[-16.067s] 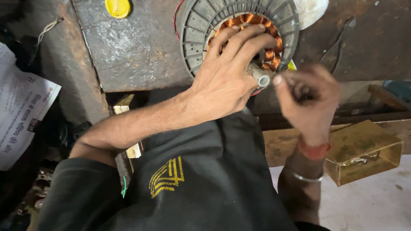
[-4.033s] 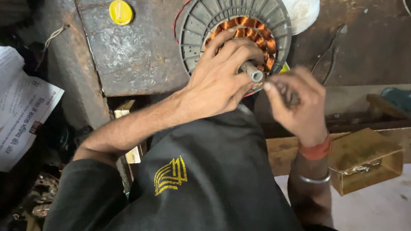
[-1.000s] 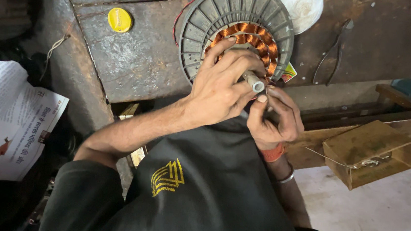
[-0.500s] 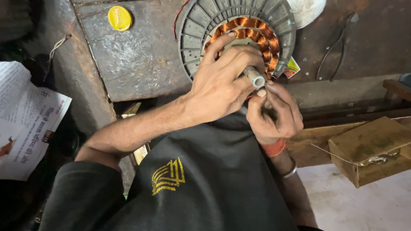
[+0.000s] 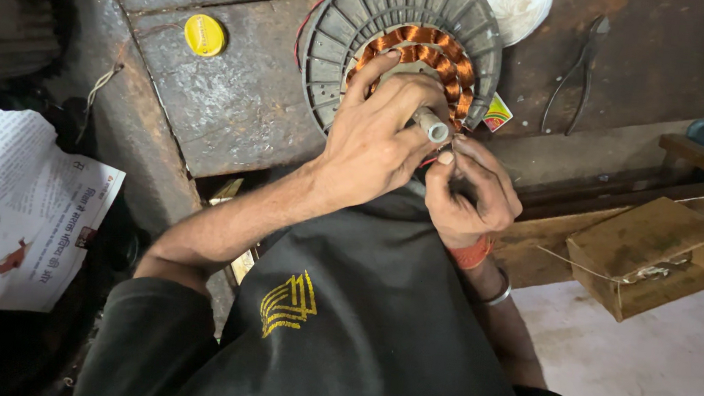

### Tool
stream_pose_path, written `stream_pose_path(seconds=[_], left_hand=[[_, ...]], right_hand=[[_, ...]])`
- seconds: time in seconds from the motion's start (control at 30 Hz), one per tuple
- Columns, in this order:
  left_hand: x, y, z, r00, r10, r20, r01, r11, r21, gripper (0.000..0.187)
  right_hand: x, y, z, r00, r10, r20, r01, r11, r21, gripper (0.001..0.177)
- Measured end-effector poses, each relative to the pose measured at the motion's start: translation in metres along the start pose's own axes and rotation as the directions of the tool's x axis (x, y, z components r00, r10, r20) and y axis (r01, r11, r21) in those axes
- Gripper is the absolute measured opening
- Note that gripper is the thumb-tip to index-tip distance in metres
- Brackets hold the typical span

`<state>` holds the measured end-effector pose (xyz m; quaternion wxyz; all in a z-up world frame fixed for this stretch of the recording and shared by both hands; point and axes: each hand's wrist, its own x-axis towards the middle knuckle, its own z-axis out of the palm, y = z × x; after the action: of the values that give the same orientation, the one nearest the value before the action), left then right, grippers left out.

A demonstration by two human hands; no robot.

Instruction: The person uses pliers to strip the insulation from the ends of two wires connected to a motor stator. They then twist the exposed wire ends together and trim the excess with the pliers.

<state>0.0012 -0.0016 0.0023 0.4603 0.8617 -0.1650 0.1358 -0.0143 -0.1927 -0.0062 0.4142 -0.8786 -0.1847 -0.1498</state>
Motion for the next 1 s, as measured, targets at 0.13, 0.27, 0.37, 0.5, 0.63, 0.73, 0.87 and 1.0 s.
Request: stream_pose_path(seconds=[0.13, 0.27, 0.37, 0.5, 0.63, 0.73, 0.87, 1.0], left_hand=[[0.0, 0.0, 0.0, 1.0, -0.012, 0.019, 0.012, 1.0, -0.001, 0.016], [-0.001, -0.001, 0.0, 1.0, -0.005, 0.009, 0.005, 1.0, -0.019, 0.015], [0.001, -0.002, -0.001, 1.0, -0.006, 0.015, 0.006, 1.0, -0.022, 0.015], [0.001, -0.001, -0.002, 1.0, -0.004, 0.01, 0.004, 1.0, -0.026, 0.014], [0.001, 0.001, -0.004, 1.0, 0.018, -0.02, -0.019, 0.999, -0.033, 0.015], [0.002, 0.003, -0.003, 0.999, 0.01, -0.033, -0.011, 1.0, -0.023, 0.015], [0.001, 0.003, -0.001, 1.0, -0.015, -0.009, 0.014, 0.999, -0.037, 0.018], [0.001, 0.001, 0.0, 0.999, -0.019, 0.035, 0.019, 1.0, -0.02, 0.018]], right_hand=[[0.0, 0.003, 0.0, 1.0, 0.012, -0.003, -0.012, 0.999, 0.042, 0.012], [0.001, 0.007, 0.001, 0.999, -0.033, 0.01, 0.032, 0.998, 0.053, 0.013], [0.004, 0.011, 0.003, 0.998, -0.064, -0.029, 0.066, 0.996, 0.056, 0.013], [0.002, 0.009, 0.0, 1.0, -0.03, -0.004, 0.03, 0.998, 0.05, 0.012], [0.002, 0.004, -0.003, 1.0, 0.026, -0.002, -0.026, 0.997, 0.076, 0.012], [0.003, 0.0, -0.006, 1.0, 0.02, 0.008, -0.021, 0.999, 0.038, 0.014], [0.007, -0.007, -0.011, 0.998, -0.014, 0.053, 0.017, 0.998, -0.056, 0.017], [0.023, -0.012, -0.02, 0.987, -0.099, 0.126, 0.114, 0.986, -0.121, 0.018]])
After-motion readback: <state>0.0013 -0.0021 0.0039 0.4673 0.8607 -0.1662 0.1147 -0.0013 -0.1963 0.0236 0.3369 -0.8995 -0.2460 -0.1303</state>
